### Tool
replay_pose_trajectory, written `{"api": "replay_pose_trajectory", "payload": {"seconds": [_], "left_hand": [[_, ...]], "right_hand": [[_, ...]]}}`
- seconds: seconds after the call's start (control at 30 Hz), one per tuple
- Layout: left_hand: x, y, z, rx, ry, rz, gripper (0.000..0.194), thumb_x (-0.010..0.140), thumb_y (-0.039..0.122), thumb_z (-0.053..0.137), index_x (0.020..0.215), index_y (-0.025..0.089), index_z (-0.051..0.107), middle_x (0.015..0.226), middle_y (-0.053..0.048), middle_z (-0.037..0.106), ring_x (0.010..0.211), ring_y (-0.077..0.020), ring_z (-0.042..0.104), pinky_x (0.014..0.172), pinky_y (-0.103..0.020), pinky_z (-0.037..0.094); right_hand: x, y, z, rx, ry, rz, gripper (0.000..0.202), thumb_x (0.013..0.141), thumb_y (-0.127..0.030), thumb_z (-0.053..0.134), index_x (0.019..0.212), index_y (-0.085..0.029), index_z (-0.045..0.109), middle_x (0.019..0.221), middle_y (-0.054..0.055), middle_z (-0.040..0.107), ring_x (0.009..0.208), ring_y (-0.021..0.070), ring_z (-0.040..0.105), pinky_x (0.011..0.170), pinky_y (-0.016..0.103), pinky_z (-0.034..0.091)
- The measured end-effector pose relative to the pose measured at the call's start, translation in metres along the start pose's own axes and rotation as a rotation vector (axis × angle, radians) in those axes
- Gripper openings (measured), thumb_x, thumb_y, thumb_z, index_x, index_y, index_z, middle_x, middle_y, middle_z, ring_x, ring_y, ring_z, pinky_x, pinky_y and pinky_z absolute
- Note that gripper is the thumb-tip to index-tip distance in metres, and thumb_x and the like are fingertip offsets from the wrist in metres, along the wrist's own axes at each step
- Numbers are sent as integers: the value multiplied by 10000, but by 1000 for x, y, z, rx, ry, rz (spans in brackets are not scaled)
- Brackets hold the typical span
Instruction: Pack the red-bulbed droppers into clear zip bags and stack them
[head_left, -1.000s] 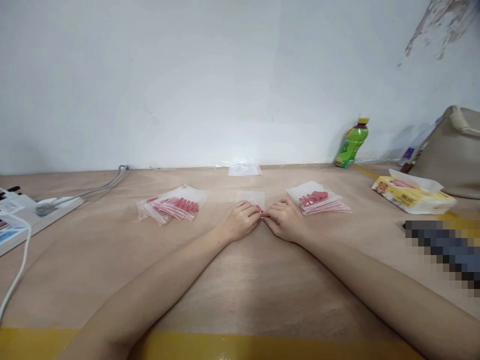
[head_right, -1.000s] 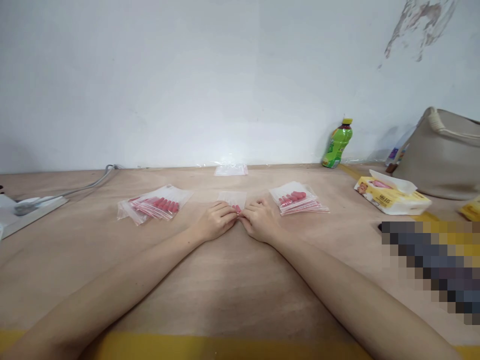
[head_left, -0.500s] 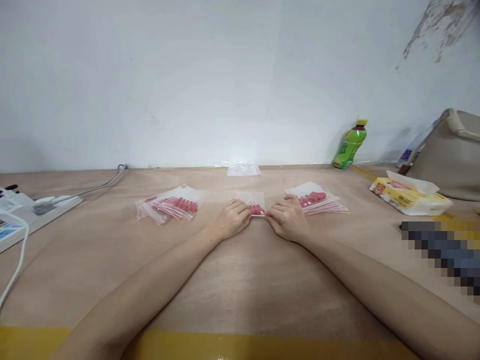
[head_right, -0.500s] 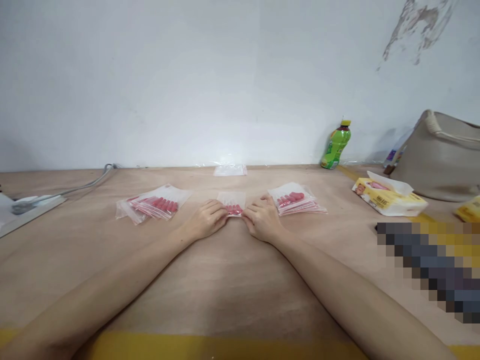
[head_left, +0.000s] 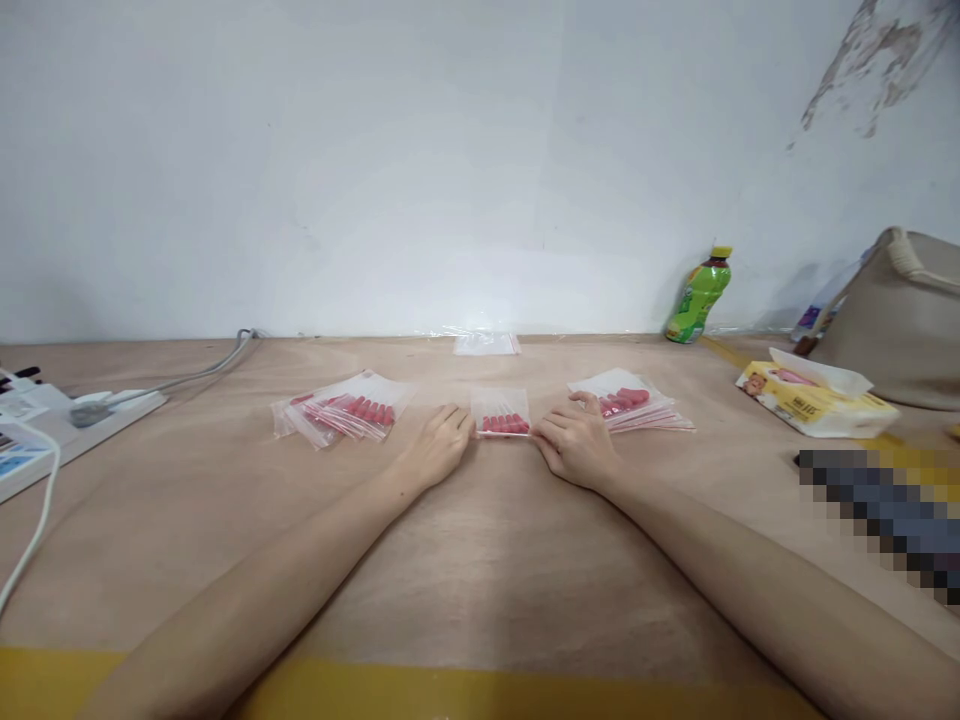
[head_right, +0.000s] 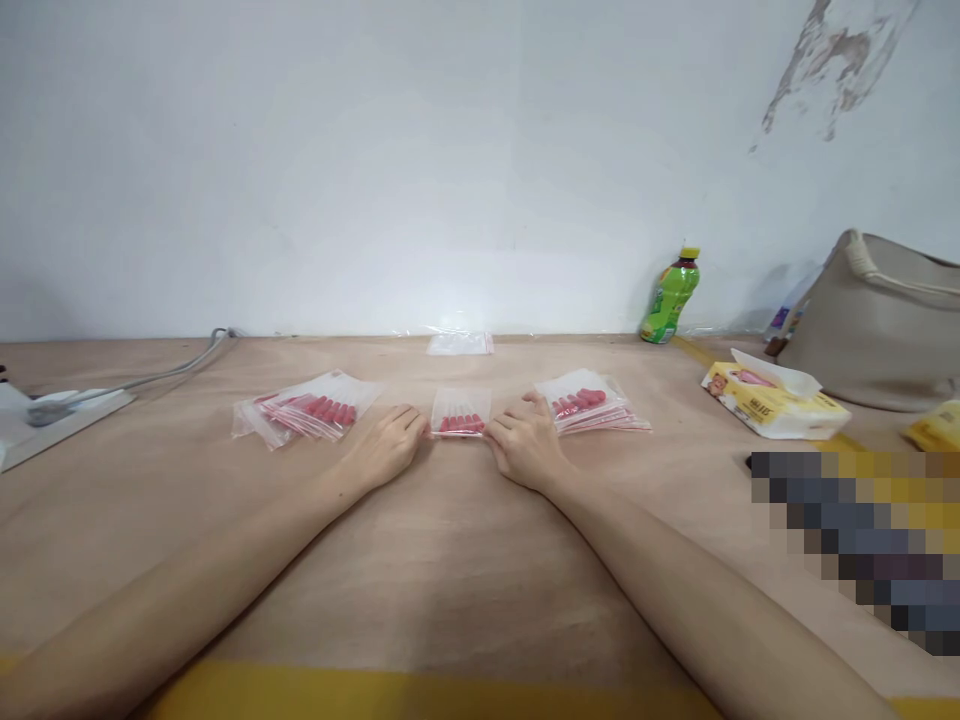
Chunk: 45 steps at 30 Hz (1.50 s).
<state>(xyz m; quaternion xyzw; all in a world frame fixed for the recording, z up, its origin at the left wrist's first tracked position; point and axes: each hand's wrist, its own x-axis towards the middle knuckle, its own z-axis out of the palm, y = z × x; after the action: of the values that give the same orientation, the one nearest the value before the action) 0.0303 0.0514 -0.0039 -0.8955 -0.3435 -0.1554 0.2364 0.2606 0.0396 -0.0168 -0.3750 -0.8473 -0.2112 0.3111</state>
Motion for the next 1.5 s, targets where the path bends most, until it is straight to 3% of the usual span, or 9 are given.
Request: {"api": "replay_pose_trajectory", "payload": {"seconds": [0.3, 0.43, 0.53, 0.73, 0.87, 1.07, 1.23, 1.4, 1.5], "left_hand": [[2, -1, -2, -1, -64, 22, 213, 905, 142, 366, 787, 140, 543, 788, -74, 566, 760, -210, 520, 708, -325, 419], [-1, -7, -2, -38, -65, 57, 196, 909, 284, 420, 882, 156, 566, 865, -67, 594, 858, -209, 541, 781, -333, 411], [-7, -20, -4, -93, -16, 36, 352, 873, 430, 450, 1121, 188, 513, 1123, -93, 556, 1089, -244, 463, 959, -412, 307], [-26, -53, 0, 178, 50, -553, 466, 835, 476, 445, 1110, 113, 548, 1222, -198, 472, 1220, -413, 282, 990, -595, 92], [-34, -58, 2, 190, 22, -698, 497, 813, 503, 451, 866, 40, 622, 976, -249, 568, 1081, -469, 403, 921, -639, 133], [-20, -37, 0, 51, -64, -658, 518, 848, 535, 362, 800, 92, 625, 795, -192, 608, 864, -368, 546, 813, -589, 303], [-4, 1, 2, -180, -120, -409, 431, 879, 509, 341, 1104, 211, 556, 1050, -89, 594, 1006, -244, 522, 888, -390, 382], [2, 22, 5, -482, -121, -311, 683, 801, 595, 441, 1350, 209, 315, 1405, -117, 269, 1283, -286, 261, 1002, -403, 305], [5, 26, 8, -545, -150, -306, 672, 762, 607, 492, 1291, 200, 418, 1358, -126, 342, 1243, -294, 333, 1002, -403, 314]], "right_hand": [[0, 0, -2, -50, -8, 12, 223, 835, -193, 446, 662, -178, 587, 629, 14, 630, 673, 140, 503, 858, 383, 216], [-1, 2, -1, -38, -40, 29, 158, 827, -285, 492, 855, -203, 624, 865, 48, 654, 777, 170, 527, 752, 349, 248], [0, 2, 5, 3, -64, 15, 155, 828, -256, 494, 920, -226, 614, 1005, 43, 628, 831, 168, 542, 722, 316, 276], [10, 23, 0, -93, -196, 52, 233, 723, -3, 434, 872, -142, 547, 978, 98, 620, 803, 189, 546, 704, 282, 332], [-1, 52, -18, -244, -329, 220, 202, 705, -11, 430, 831, -143, 518, 869, 114, 625, 726, 219, 555, 622, 297, 310], [-33, 68, -41, -329, -365, 369, 128, 758, -95, 397, 743, -145, 513, 766, 122, 622, 655, 215, 547, 575, 305, 273], [-39, 56, -55, -340, -329, 376, 97, 718, -154, 441, 713, -144, 537, 759, 111, 631, 694, 219, 553, 662, 329, 300], [-24, 31, -54, -117, -208, 253, 228, 743, -373, 511, 812, -166, 575, 889, 83, 633, 854, 235, 545, 768, 362, 298], [-11, 13, -43, 141, -254, 84, 278, 741, -413, 557, 908, -193, 586, 950, 64, 624, 893, 208, 543, 767, 337, 317]]}}
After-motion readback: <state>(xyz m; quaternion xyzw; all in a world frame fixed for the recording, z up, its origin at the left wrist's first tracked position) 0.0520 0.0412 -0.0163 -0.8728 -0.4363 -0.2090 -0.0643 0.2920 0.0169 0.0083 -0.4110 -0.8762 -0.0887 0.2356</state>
